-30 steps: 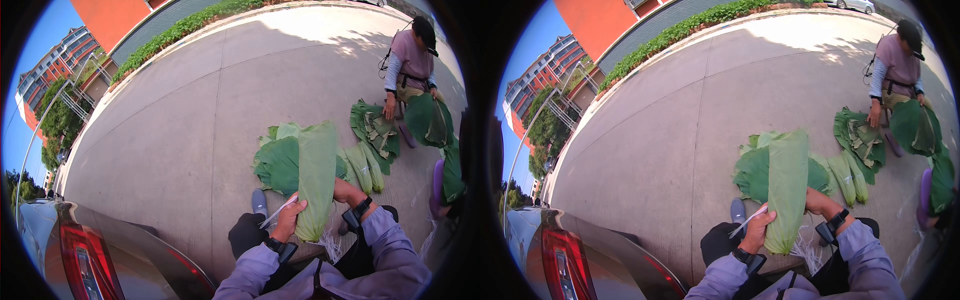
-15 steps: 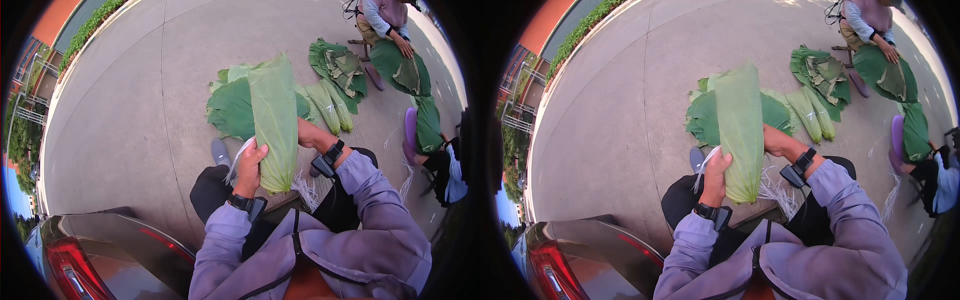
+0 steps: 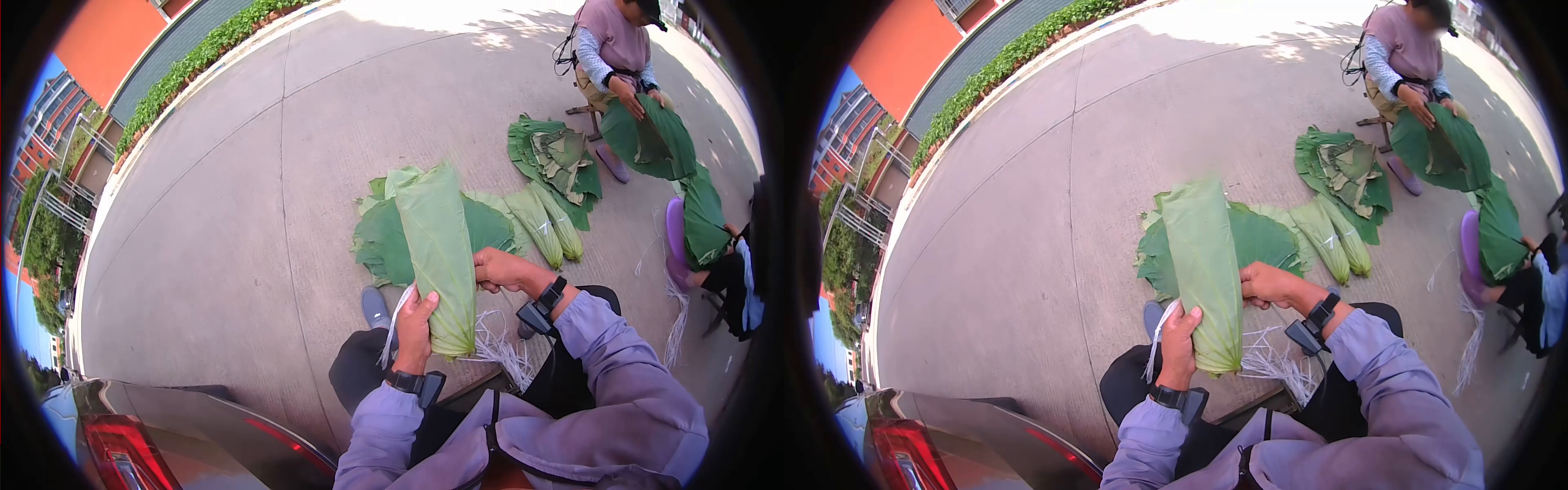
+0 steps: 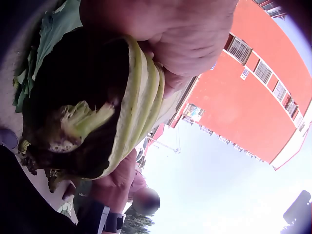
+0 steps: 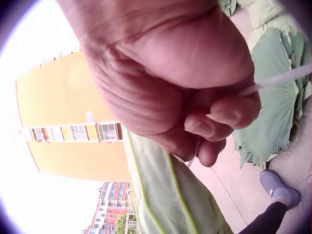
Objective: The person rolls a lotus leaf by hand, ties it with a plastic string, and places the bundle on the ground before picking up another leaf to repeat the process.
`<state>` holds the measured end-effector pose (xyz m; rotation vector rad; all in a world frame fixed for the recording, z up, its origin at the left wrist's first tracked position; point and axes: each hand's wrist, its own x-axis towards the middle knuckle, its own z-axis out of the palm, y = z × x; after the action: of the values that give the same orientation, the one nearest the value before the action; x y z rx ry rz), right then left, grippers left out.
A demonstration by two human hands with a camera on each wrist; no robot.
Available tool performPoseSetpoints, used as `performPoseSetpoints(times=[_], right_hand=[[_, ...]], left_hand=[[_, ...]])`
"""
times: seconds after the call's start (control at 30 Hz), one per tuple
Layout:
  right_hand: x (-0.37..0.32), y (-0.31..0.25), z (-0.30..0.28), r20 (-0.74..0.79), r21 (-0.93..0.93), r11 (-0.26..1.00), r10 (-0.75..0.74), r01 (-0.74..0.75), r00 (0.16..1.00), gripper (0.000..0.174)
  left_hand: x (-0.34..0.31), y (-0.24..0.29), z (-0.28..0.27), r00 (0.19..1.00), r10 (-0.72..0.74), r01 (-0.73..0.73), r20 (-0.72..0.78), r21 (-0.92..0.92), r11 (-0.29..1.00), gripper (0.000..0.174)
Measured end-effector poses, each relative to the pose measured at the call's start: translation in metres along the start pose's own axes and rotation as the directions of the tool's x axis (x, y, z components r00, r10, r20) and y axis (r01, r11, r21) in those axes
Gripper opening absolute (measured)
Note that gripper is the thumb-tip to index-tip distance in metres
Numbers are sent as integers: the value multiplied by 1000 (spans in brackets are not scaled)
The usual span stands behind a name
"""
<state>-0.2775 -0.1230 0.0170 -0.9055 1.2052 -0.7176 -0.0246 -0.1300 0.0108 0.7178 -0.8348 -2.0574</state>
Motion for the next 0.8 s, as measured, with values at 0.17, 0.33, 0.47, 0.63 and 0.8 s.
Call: performPoseSetpoints(times=[0.17, 0.33, 0.47, 0.63, 0.8], right_hand=[[-10, -5, -12, -19, -75, 995, 58, -60, 998, 14], [-14, -4, -20, -81, -62, 996, 64, -69, 995, 13], [-17, -2, -18, -97, 60, 997, 59, -54, 994, 13], [-17, -8, 11, -133, 64, 997, 56, -48, 990, 22], [-14, -10, 28, -124, 89, 993, 91, -81, 988, 44]], left_hand=[[2, -5, -5, 996, 70, -63, -60, 110, 992, 57], [2, -7, -4, 986, 147, -127, -79, 217, 968, 57], [2, -10, -4, 974, 210, -165, -82, 376, 912, 58], [0, -19, 2, 920, 388, -223, -58, 738, 638, 58], [-3, -24, 14, 846, 511, -260, 155, 956, 139, 66]])
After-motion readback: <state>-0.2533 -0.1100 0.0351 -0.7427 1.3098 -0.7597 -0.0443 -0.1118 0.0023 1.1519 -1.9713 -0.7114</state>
